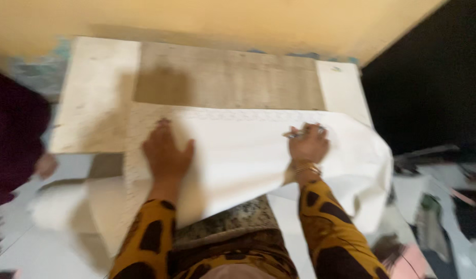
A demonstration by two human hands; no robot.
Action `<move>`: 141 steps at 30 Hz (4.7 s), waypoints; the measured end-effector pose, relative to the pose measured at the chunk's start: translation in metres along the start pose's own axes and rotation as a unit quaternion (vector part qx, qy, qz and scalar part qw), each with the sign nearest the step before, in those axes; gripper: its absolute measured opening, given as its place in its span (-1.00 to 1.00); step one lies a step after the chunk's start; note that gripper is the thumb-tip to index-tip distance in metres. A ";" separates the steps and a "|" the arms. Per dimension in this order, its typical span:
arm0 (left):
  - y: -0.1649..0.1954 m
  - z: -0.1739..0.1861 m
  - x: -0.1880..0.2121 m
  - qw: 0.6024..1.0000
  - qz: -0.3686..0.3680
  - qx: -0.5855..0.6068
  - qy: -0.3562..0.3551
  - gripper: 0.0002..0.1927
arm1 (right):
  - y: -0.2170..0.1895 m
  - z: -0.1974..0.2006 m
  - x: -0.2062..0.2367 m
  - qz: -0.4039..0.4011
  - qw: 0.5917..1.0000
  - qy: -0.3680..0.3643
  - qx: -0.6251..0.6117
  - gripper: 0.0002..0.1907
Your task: The person uses a pen to draw a repeating decorative pattern along the edge of a white fabric laid on a wooden board. They hold the fabric steady with one hand while drawing with the other, occasionally adjusting the fabric's position.
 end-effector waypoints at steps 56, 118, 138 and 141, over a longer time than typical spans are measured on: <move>-0.016 -0.016 -0.004 0.986 0.102 -0.033 -0.126 -0.06 | 0.002 -0.039 -0.003 0.037 0.992 -0.121 -0.005 -0.40; -0.016 -0.018 -0.001 0.974 0.125 -0.066 -0.179 -0.13 | 0.003 -0.041 -0.003 0.014 0.991 -0.133 -0.021 -0.35; -0.016 -0.015 0.002 0.977 0.124 -0.052 -0.168 -0.12 | 0.000 -0.032 0.001 0.005 0.988 -0.153 -0.025 -0.34; -0.014 -0.015 0.000 0.974 0.134 -0.046 -0.175 -0.11 | 0.000 -0.028 -0.001 0.008 0.988 -0.152 -0.014 -0.33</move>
Point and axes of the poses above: each hand's wrist, its own x-axis away from the middle knuckle, its own z-axis out of the back of the hand, y = z × x, the point moved 9 cm from there along -x, towards the middle knuckle, and after that the axes turned 15 degrees about x, right-handed, at the moved point
